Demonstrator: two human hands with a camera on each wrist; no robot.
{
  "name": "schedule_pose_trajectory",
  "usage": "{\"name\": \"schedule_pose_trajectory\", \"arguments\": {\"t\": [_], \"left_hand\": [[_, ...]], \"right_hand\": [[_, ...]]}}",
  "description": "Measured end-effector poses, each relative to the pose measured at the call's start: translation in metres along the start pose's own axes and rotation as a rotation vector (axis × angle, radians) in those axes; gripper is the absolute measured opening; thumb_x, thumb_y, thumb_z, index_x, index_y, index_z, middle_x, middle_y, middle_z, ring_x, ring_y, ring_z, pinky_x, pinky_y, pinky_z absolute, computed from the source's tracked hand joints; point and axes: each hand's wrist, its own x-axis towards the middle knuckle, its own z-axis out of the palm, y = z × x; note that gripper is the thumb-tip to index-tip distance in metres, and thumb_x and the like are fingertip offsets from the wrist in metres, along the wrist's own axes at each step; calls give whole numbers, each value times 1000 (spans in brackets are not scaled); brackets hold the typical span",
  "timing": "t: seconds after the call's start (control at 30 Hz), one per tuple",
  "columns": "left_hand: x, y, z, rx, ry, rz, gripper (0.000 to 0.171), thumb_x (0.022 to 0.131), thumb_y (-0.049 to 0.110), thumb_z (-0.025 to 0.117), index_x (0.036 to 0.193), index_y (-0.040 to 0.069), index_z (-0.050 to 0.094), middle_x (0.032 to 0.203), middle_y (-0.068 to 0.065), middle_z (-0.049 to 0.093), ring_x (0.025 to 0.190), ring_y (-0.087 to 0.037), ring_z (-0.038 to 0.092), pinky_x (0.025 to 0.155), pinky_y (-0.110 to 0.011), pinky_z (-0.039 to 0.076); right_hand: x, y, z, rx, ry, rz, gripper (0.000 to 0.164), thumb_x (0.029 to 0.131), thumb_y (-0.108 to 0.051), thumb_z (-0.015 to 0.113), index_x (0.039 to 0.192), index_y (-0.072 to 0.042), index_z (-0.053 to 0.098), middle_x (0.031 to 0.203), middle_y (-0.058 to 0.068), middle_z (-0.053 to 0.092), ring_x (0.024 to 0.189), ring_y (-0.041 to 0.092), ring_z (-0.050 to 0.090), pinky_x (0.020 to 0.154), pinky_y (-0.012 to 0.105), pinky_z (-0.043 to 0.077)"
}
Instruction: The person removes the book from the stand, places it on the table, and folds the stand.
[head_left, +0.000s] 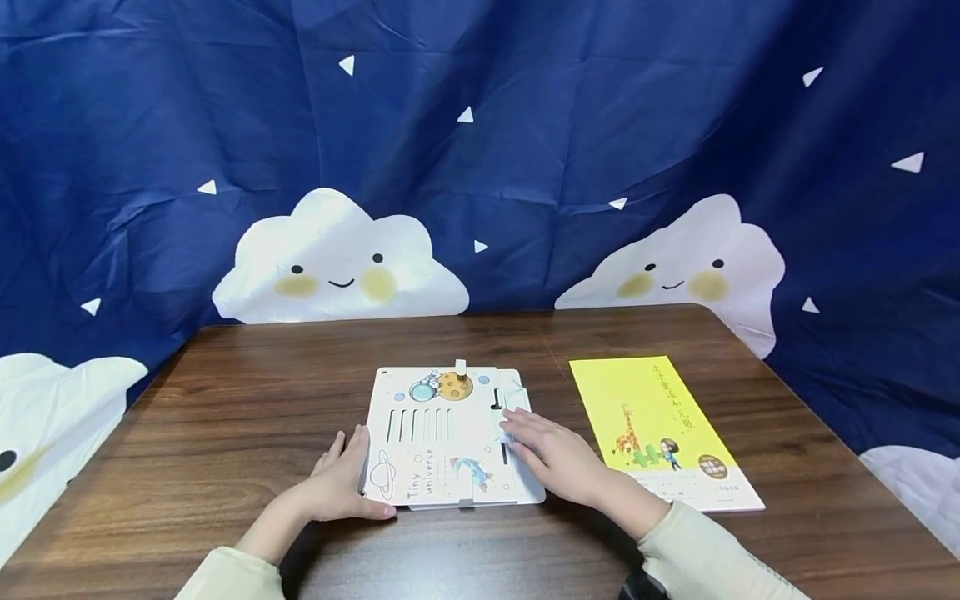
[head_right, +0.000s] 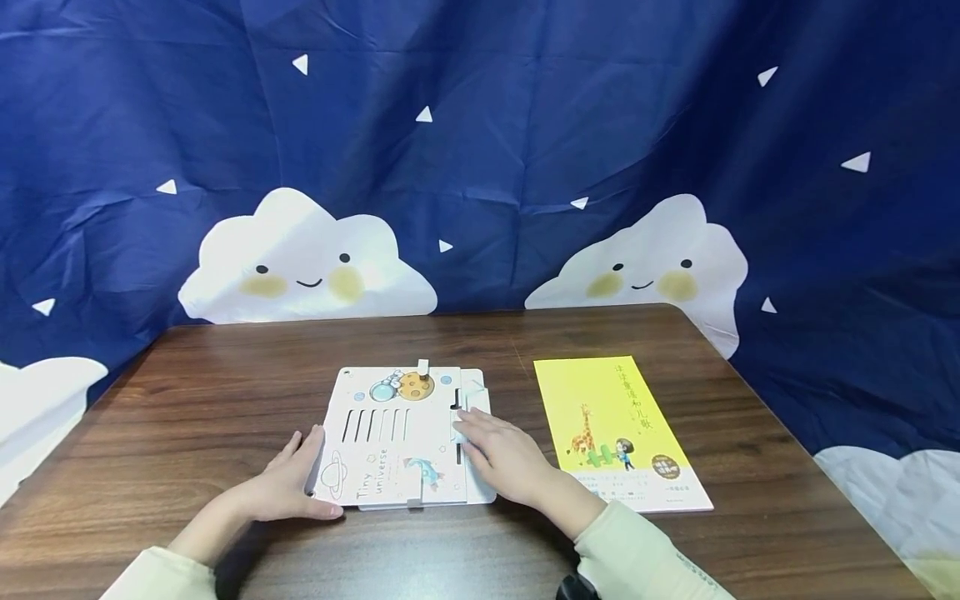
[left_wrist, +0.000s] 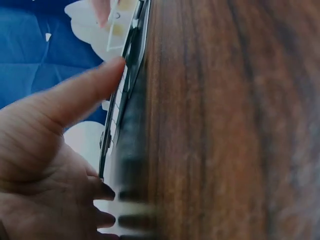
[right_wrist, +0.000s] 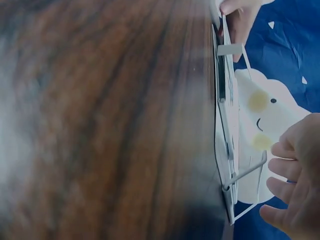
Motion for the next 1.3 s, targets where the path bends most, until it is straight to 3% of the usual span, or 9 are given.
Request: {"name": "schedule_pose_trajectory", "arguments": {"t": [0.17,0.43,0.93,1.3], "left_hand": [[-1,-5,3,11,16,-9,115,56,44,76,130,-15,11,135,-31,12,122,-46,2,91,-61,7],[1,-6,4,21,31,-7,114,57,45,75,130,-15,12,134,-30,15,122,-46,3,92,-61,7],[0,-5,5,4,40,1,112,57,42,76,130,-15,12,135,-29,16,123,-43,3,94,-58,5],[0,-6,5,-6,38,14,113,58,43,75,130,-15,11,135,-30,15,124,-42,2,94,-58,3]], "right_hand": [[-1,6,3,-29,-44,7,31,85,-10,51,115,-6,56,125,5,46,116,21,38,92,38,32],[0,8,4,-72,-46,-15,32,84,-10,52,116,-8,56,125,2,46,115,18,40,90,35,36],[6,1,16,-135,-140,-47,31,85,-10,51,115,-5,56,123,5,47,111,18,44,88,34,38],[10,1,12,-78,-217,18,32,87,-16,49,117,-6,54,124,4,47,112,17,43,86,36,40]]}}
